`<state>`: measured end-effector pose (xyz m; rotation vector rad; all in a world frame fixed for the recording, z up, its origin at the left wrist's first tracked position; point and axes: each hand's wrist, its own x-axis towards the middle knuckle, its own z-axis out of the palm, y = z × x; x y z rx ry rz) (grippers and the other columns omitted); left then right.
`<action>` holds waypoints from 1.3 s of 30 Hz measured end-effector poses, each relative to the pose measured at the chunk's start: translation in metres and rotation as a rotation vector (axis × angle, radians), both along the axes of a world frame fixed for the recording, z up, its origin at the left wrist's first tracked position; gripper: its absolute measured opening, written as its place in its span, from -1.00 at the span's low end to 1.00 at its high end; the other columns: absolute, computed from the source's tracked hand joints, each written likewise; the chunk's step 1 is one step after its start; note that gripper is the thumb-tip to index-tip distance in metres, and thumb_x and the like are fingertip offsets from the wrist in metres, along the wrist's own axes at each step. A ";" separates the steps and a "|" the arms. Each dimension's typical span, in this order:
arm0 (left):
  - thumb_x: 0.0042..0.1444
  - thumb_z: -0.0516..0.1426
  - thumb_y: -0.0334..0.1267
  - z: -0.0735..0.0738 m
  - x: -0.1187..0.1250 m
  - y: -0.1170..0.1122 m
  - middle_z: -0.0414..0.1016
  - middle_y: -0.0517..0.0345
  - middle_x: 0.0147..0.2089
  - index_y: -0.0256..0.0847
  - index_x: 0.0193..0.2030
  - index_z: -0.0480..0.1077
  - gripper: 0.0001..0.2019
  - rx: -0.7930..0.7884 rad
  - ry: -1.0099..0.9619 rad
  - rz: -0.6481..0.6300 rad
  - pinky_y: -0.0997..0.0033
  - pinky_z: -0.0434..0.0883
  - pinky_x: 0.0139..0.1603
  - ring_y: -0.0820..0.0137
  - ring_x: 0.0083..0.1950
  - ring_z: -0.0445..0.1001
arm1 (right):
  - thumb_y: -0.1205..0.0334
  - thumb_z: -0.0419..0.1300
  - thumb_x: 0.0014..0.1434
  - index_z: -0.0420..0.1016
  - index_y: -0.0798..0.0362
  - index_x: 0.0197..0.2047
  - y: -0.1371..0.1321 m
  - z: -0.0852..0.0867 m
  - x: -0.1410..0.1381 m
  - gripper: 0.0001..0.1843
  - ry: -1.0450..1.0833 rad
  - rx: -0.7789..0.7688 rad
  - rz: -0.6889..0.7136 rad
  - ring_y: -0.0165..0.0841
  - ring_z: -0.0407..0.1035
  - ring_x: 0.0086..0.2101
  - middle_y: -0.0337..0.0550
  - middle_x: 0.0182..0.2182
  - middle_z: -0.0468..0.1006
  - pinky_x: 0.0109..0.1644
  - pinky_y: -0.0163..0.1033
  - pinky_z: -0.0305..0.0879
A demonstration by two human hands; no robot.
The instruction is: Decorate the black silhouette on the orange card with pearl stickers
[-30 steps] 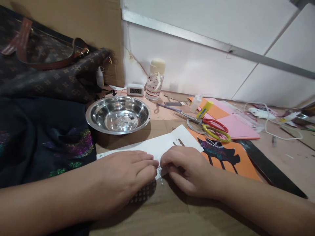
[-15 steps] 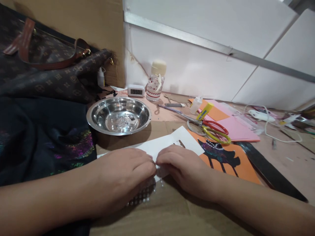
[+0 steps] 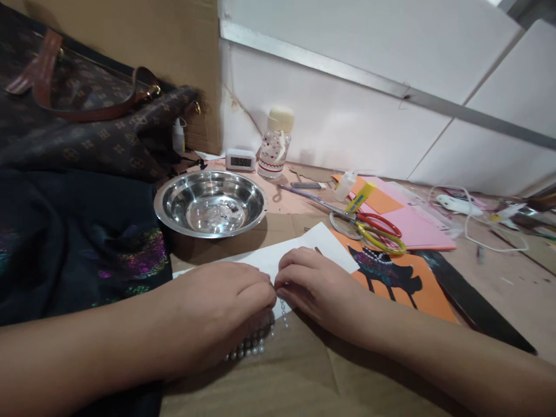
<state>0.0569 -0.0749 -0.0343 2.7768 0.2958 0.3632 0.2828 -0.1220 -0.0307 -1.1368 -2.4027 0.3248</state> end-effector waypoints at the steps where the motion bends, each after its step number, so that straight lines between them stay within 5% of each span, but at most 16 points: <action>1: 0.41 -0.05 -0.32 0.000 0.000 0.000 0.51 0.03 -0.23 -0.24 -0.19 0.40 -0.78 -0.005 -0.001 0.008 0.29 0.36 -0.25 0.25 -0.26 0.44 | 0.39 0.22 0.33 0.60 0.19 -0.21 0.000 0.000 0.000 -0.88 -0.005 0.007 0.005 -0.29 0.40 -0.24 -0.01 -0.25 0.54 -0.12 -0.25 0.40; 13: 0.40 -0.02 -0.17 0.013 -0.001 0.006 0.62 0.19 -0.19 -0.12 -0.08 0.47 -0.75 -0.351 -0.025 0.213 0.40 0.37 -0.24 0.34 -0.23 0.56 | 0.38 0.19 0.35 0.59 0.19 -0.23 0.000 0.000 0.002 -0.86 0.028 0.009 0.008 -0.27 0.42 -0.25 0.00 -0.28 0.57 -0.13 -0.22 0.38; 21: 0.35 0.05 -0.21 0.017 0.000 0.004 0.65 0.21 -0.21 -0.14 -0.09 0.53 -0.77 -0.449 -0.117 0.251 0.47 0.40 -0.26 0.38 -0.24 0.57 | 0.38 0.14 0.34 0.52 0.04 -0.15 -0.007 0.004 0.006 -0.87 0.236 -0.052 -0.163 -0.33 0.50 -0.26 -0.14 -0.26 0.64 -0.16 -0.25 0.40; 27: 0.28 0.11 -0.20 0.026 0.009 -0.012 0.70 0.18 -0.07 -0.13 -0.05 0.60 -0.76 -1.012 -0.250 0.322 0.45 0.49 -0.02 0.28 -0.01 0.62 | 0.45 0.17 0.30 0.45 0.01 -0.13 -0.012 0.005 0.006 -0.84 0.349 0.161 0.015 -0.38 0.45 -0.31 -0.18 -0.32 0.59 -0.20 -0.31 0.40; 30: 0.26 0.15 -0.19 0.028 0.011 -0.017 0.69 0.16 -0.02 -0.12 -0.02 0.62 -0.74 -1.168 -0.258 0.307 0.42 0.49 0.05 0.23 0.07 0.60 | 0.49 0.18 0.29 0.42 0.00 -0.09 -0.011 0.004 0.006 -0.79 0.369 0.221 0.060 -0.36 0.44 -0.29 -0.16 -0.31 0.57 -0.19 -0.30 0.40; 39: 0.27 0.19 -0.22 0.017 0.010 -0.022 0.58 0.30 0.20 0.13 0.08 0.59 -0.71 -1.110 -0.389 0.261 0.43 0.38 0.26 0.30 0.22 0.50 | 0.40 0.21 0.33 0.44 0.00 -0.10 -0.010 0.003 0.005 -0.87 0.358 0.268 0.021 -0.36 0.45 -0.30 -0.15 -0.31 0.56 -0.22 -0.29 0.41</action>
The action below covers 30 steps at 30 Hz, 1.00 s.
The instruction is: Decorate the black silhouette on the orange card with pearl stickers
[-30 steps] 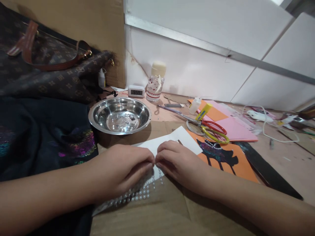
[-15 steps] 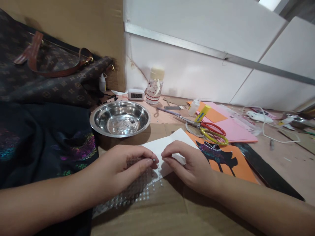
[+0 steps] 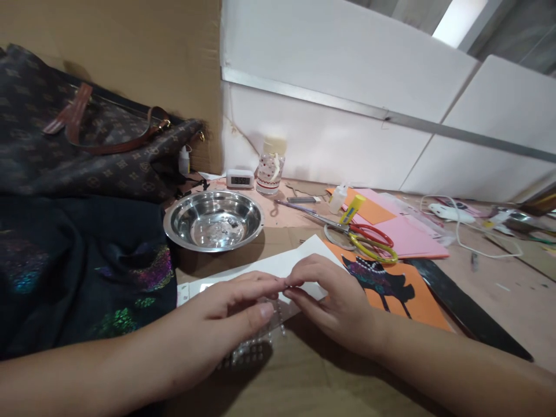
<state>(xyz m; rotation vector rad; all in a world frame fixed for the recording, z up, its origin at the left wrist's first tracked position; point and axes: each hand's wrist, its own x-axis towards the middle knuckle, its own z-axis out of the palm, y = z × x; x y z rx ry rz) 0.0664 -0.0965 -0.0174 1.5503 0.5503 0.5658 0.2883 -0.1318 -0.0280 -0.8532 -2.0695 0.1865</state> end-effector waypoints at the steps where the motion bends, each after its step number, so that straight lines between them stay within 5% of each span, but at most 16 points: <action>1: 0.28 0.19 -0.22 -0.001 -0.001 -0.001 0.56 0.31 0.22 0.14 0.11 0.57 -0.70 0.011 0.015 -0.001 0.41 0.36 0.29 0.29 0.25 0.47 | 0.40 0.21 0.33 0.45 -0.01 -0.11 0.000 0.000 0.000 -0.87 0.007 -0.005 -0.009 -0.36 0.45 -0.30 -0.16 -0.32 0.57 -0.22 -0.29 0.41; 8: 0.37 0.09 -0.20 0.005 -0.001 -0.004 0.46 0.25 0.31 0.13 0.24 0.46 -0.65 0.248 0.104 -0.024 0.34 0.35 0.32 0.28 0.31 0.40 | 0.35 0.22 0.31 0.49 -0.01 -0.18 -0.003 0.002 -0.003 -0.93 0.015 -0.107 -0.114 -0.36 0.49 -0.33 -0.18 -0.34 0.61 -0.22 -0.27 0.41; 18: 0.39 0.07 -0.15 0.002 0.000 0.002 0.59 0.18 0.12 -0.02 0.12 0.53 -0.72 0.284 0.187 -0.005 0.38 0.39 0.17 0.28 0.16 0.50 | 0.31 0.22 0.24 0.54 0.03 -0.26 -0.008 0.008 -0.009 -0.93 0.060 -0.355 -0.209 -0.39 0.47 -0.38 -0.23 -0.41 0.60 -0.25 -0.31 0.37; 26: 0.35 0.09 -0.18 0.003 0.000 0.003 0.65 0.21 -0.10 -0.12 -0.07 0.58 -0.77 0.265 0.222 0.008 0.43 0.41 -0.06 0.33 -0.07 0.56 | 0.18 0.25 0.18 0.43 0.04 -0.30 -0.011 0.013 -0.019 -0.88 0.389 -0.878 -0.123 -0.42 0.36 -0.43 -0.29 -0.45 0.45 -0.34 -0.32 0.32; 30: 0.32 0.11 -0.16 0.003 0.001 0.004 0.64 0.20 -0.18 -0.16 -0.14 0.57 -0.78 0.223 0.229 0.014 0.45 0.42 -0.13 0.34 -0.13 0.55 | 0.08 0.33 0.17 0.42 0.05 -0.30 -0.013 0.014 -0.022 -0.76 0.502 -0.990 -0.071 -0.44 0.35 -0.42 -0.30 -0.45 0.44 -0.32 -0.33 0.30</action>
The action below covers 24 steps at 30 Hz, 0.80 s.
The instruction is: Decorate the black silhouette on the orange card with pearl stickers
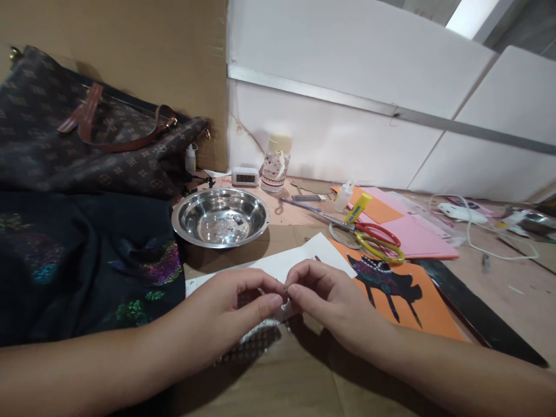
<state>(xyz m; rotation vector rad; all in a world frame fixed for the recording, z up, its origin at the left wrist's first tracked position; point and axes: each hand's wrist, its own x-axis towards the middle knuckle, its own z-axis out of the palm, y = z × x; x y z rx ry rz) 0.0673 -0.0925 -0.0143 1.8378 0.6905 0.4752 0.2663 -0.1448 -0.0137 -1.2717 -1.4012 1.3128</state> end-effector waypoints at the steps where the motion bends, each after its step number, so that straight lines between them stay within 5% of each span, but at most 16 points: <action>1: 0.31 0.11 -0.16 0.000 0.000 0.000 0.64 0.20 -0.19 -0.17 -0.15 0.57 -0.78 -0.012 -0.001 0.001 0.45 0.42 -0.14 0.34 -0.14 0.55 | 0.07 0.35 0.17 0.43 0.06 -0.30 0.000 0.000 0.000 -0.74 0.016 0.000 0.002 -0.45 0.35 -0.42 -0.30 -0.44 0.44 -0.31 -0.33 0.31; 9: 0.28 0.13 -0.06 -0.003 0.001 0.004 0.62 0.14 -0.28 -0.24 -0.24 0.55 -0.71 -0.104 0.012 0.023 0.44 0.40 -0.26 0.32 -0.23 0.52 | 0.07 0.31 0.24 0.49 0.04 -0.24 -0.003 -0.003 -0.001 -0.79 0.036 0.055 0.034 -0.42 0.42 -0.39 -0.27 -0.41 0.52 -0.28 -0.30 0.38; 17: 0.26 0.15 -0.13 -0.003 0.000 0.003 0.63 0.18 -0.24 -0.20 -0.22 0.57 -0.78 -0.065 0.043 0.008 0.41 0.41 -0.16 0.30 -0.17 0.54 | 0.20 0.31 0.22 0.45 0.02 -0.25 -0.005 -0.003 -0.001 -0.87 0.019 0.078 0.046 -0.44 0.44 -0.41 -0.31 -0.44 0.50 -0.30 -0.34 0.37; 24: 0.27 0.12 -0.13 0.001 0.003 0.003 0.66 0.15 -0.23 -0.19 -0.24 0.57 -0.75 -0.110 0.002 -0.009 0.39 0.43 -0.16 0.29 -0.17 0.56 | -0.03 0.36 0.20 0.45 0.03 -0.24 -0.004 -0.006 -0.001 -0.68 0.187 -0.006 0.089 -0.42 0.44 -0.40 -0.29 -0.44 0.51 -0.27 -0.29 0.42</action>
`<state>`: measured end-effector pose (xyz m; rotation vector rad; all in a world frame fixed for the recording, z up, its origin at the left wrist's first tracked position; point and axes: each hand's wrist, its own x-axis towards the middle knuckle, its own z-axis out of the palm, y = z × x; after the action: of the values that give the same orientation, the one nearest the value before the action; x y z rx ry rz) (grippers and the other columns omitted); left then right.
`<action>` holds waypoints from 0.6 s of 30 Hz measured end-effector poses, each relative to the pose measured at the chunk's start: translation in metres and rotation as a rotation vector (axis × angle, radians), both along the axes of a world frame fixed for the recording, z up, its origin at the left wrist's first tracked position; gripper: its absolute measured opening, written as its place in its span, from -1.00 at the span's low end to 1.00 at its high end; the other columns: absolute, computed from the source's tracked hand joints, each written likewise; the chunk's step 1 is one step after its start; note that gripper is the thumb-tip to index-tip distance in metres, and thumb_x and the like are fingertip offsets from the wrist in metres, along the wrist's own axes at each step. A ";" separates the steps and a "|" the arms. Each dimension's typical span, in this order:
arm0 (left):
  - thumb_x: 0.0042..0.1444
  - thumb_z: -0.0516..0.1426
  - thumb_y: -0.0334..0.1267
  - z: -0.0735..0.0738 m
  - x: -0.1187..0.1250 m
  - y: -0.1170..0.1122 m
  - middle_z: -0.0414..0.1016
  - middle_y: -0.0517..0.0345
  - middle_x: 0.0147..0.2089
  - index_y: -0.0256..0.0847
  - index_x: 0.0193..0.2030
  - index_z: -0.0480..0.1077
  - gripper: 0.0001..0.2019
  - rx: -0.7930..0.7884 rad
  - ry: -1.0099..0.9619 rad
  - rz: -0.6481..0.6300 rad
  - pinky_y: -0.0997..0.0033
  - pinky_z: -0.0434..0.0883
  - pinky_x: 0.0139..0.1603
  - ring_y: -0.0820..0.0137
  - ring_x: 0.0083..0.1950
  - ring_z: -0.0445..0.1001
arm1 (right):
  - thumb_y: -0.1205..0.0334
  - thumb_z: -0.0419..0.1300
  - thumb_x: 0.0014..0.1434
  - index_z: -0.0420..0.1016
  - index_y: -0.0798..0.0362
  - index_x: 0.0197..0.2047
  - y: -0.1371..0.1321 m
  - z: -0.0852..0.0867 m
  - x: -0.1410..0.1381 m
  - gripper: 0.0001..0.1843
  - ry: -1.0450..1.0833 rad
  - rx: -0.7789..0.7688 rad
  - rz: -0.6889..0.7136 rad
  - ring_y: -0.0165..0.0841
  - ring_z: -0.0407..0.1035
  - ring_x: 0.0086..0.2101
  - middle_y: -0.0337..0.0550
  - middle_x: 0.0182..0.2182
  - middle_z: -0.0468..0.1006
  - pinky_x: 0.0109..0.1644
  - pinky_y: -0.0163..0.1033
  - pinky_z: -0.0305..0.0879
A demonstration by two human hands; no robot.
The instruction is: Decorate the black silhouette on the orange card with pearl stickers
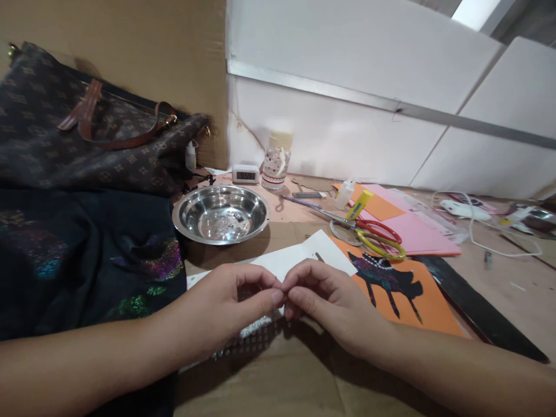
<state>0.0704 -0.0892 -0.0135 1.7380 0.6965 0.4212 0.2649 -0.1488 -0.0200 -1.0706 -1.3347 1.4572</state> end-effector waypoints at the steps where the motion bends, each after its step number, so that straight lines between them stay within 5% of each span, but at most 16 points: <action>1: 0.28 0.12 -0.14 0.000 0.000 0.000 0.66 0.16 -0.24 -0.19 -0.24 0.57 -0.76 -0.007 -0.009 -0.003 0.40 0.43 -0.16 0.30 -0.18 0.56 | -0.05 0.36 0.20 0.45 0.03 -0.24 0.000 0.000 0.000 -0.67 0.011 -0.002 0.002 -0.42 0.44 -0.40 -0.29 -0.44 0.51 -0.26 -0.29 0.41; 18: 0.30 0.11 -0.17 0.002 -0.002 -0.004 0.54 0.20 -0.29 -0.21 -0.27 0.50 -0.78 0.121 0.035 0.004 0.44 0.35 -0.22 0.36 -0.23 0.46 | 0.22 0.24 0.25 0.37 0.01 -0.23 -0.001 0.001 0.000 -0.90 -0.233 0.136 -0.025 -0.42 0.36 -0.41 -0.31 -0.43 0.44 -0.32 -0.31 0.27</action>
<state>0.0685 -0.0928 -0.0114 1.8623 0.7114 0.4443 0.2646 -0.1498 -0.0188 -1.1902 -1.5542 1.2320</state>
